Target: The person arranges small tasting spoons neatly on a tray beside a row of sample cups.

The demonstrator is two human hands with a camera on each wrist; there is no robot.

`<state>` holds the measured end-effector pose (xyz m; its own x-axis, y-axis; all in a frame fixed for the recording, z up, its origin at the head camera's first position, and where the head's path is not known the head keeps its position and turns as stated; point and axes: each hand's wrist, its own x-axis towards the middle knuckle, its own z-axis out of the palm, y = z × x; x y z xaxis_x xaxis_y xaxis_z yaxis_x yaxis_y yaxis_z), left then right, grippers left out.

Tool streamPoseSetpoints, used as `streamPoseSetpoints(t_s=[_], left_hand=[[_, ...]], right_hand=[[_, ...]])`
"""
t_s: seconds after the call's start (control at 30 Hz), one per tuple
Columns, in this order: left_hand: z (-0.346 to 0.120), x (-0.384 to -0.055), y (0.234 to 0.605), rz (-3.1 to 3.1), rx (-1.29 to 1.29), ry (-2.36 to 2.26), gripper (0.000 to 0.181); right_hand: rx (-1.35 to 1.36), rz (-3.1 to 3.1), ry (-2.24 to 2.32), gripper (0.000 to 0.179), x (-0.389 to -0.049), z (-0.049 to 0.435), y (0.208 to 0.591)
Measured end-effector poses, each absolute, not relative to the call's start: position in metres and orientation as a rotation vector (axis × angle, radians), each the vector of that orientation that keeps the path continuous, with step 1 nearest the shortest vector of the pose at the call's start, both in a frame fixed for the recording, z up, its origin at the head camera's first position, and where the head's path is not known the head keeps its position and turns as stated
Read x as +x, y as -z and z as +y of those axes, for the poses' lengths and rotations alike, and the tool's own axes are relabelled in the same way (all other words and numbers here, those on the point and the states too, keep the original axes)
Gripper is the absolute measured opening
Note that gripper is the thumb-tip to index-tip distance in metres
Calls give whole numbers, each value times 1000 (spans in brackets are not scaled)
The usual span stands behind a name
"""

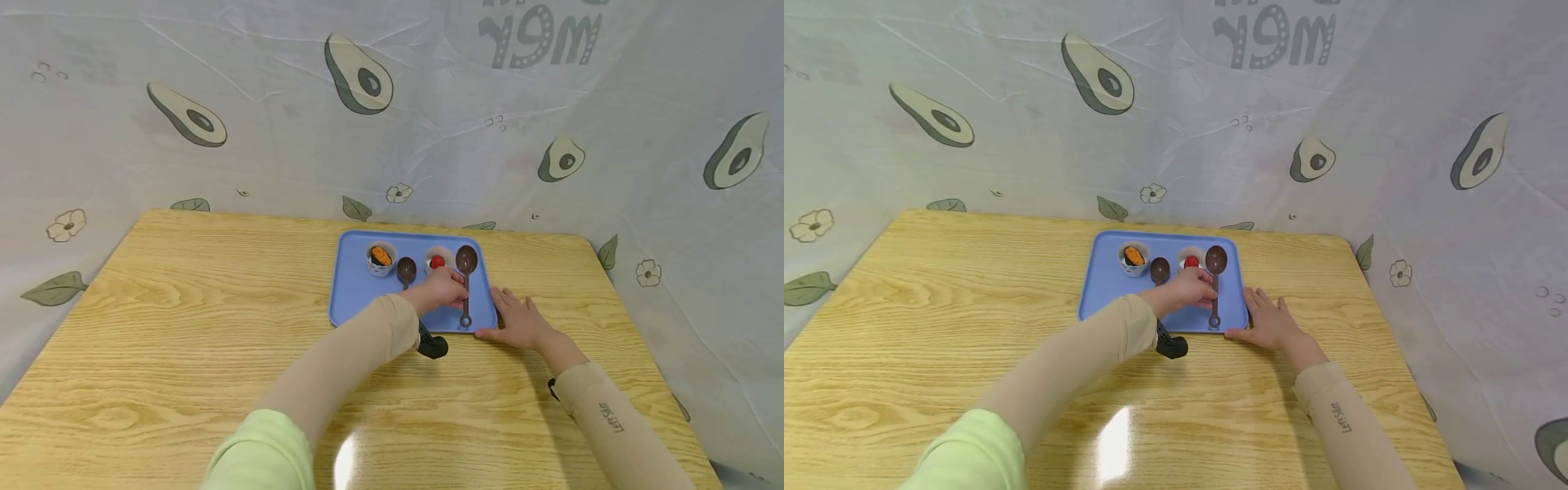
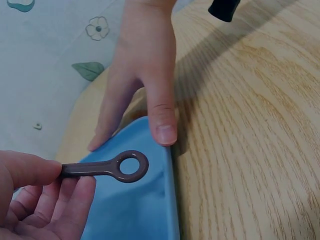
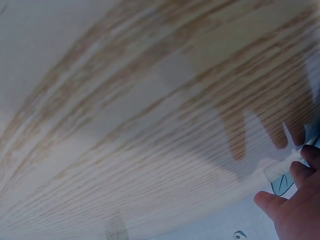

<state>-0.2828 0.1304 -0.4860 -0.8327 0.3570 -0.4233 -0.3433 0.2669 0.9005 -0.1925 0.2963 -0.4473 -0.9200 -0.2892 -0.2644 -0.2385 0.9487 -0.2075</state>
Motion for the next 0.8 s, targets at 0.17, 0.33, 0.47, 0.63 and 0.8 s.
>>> streamPoseSetpoints(t_s=[0.17, 0.33, 0.47, 0.63, 0.8], left_hand=[[143, -300, 515, 1961, 25, -1635, 22], [145, -300, 515, 1999, 10, -1625, 22], [131, -269, 458, 2034, -30, -1578, 21], [129, -259, 442, 2062, -42, -1555, 18], [155, -303, 532, 2058, -6, -1593, 19]], right_hand=[[-398, 2809, 257, 101, -193, 296, 448], [-409, 2813, 256, 101, -194, 297, 450], [-411, 2818, 261, 101, -195, 299, 451], [-412, 2817, 260, 100, -194, 299, 451], [-410, 2806, 272, 100, -194, 299, 451]])
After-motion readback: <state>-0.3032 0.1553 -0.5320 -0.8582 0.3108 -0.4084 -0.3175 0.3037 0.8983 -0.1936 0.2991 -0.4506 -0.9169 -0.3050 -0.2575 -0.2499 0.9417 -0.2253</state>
